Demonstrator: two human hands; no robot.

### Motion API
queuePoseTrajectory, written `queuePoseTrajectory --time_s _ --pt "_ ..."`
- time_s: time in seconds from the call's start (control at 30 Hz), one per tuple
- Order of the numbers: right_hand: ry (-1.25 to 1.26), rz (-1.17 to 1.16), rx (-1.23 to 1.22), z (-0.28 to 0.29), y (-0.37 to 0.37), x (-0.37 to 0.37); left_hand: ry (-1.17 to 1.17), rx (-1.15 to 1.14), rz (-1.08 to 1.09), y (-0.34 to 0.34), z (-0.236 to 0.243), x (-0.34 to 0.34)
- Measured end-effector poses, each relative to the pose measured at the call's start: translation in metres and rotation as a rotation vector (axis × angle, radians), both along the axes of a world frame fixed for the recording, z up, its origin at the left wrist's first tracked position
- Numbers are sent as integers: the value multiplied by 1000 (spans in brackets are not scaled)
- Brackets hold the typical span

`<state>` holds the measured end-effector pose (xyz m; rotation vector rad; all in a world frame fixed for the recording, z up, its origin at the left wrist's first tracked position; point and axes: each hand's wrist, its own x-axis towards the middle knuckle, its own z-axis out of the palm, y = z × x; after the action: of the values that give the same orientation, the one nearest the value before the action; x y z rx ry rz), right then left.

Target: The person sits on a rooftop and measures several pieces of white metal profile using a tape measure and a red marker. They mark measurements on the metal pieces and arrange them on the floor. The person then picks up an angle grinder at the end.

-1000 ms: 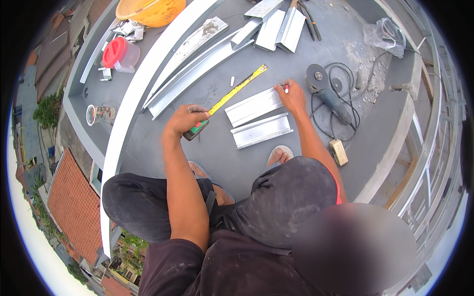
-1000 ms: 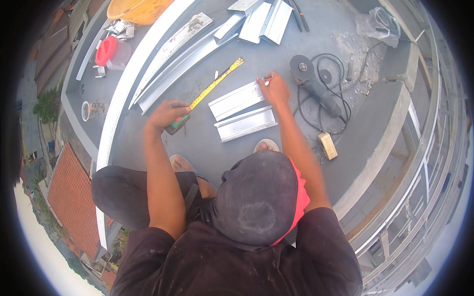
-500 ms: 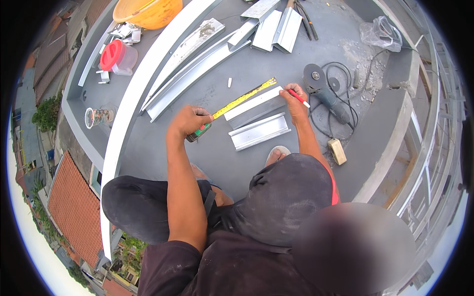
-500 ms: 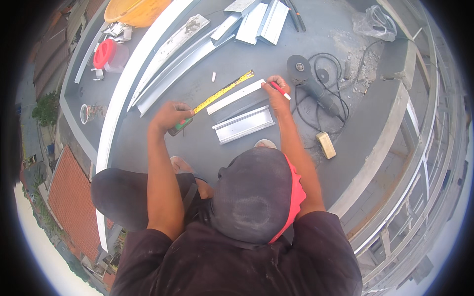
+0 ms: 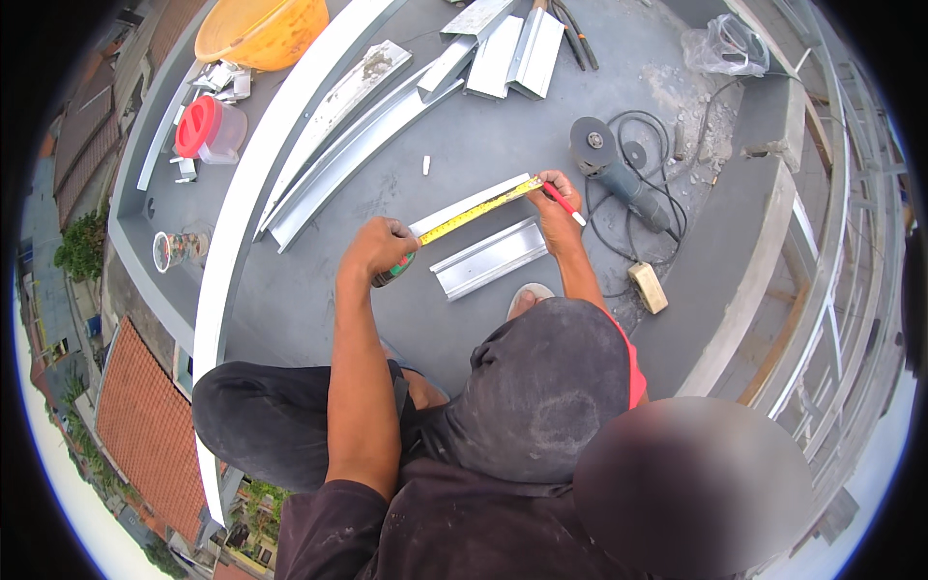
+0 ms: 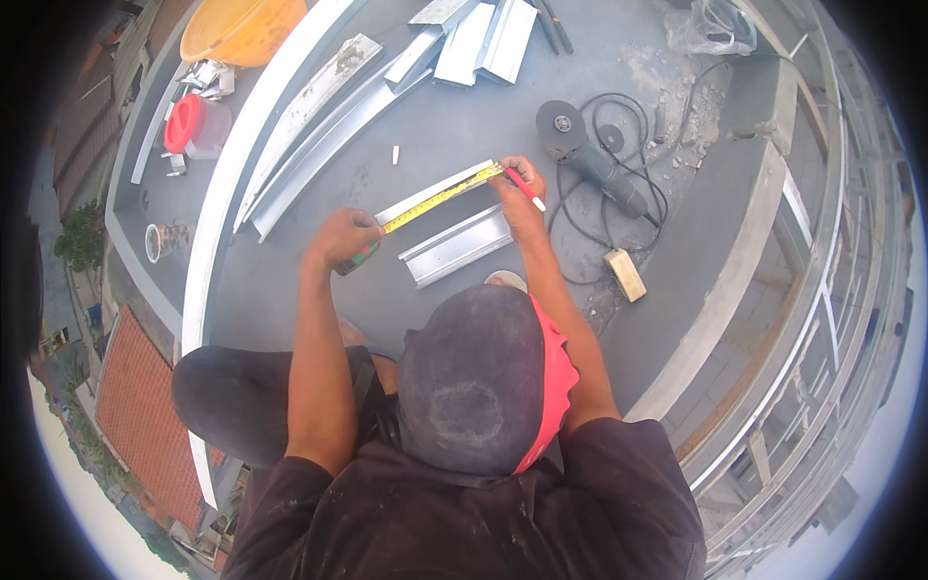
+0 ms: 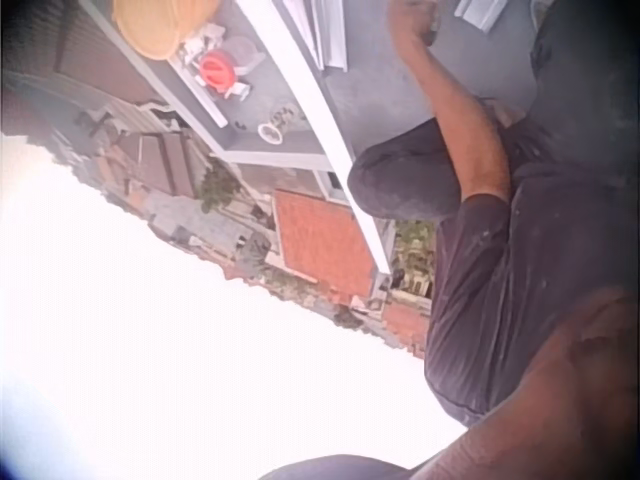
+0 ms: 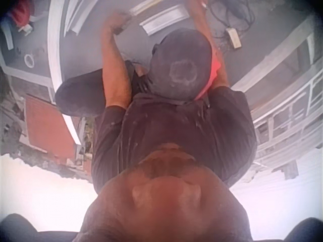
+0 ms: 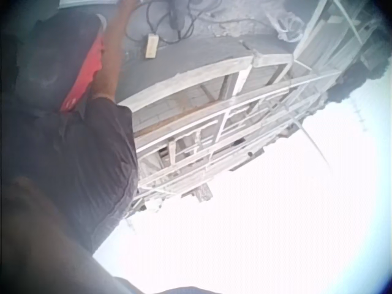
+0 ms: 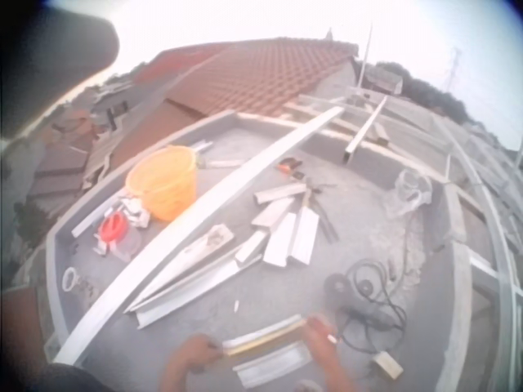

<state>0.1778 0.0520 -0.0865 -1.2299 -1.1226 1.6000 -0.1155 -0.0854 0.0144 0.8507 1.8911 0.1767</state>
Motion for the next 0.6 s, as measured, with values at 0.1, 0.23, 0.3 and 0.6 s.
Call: queuePoseTrajectory --time_s 0.1,0.23,0.3,0.6 --pt "-81 47 37 0 5 -3 36 5 20 5 3 1" --pt "-93 44 81 18 1 4 108 -50 15 5 -7 -1" --pt "-108 31 115 22 0 11 136 -52 -19 5 -12 -2" --pt "-360 26 308 48 0 25 128 -23 -60 3 -21 -9"
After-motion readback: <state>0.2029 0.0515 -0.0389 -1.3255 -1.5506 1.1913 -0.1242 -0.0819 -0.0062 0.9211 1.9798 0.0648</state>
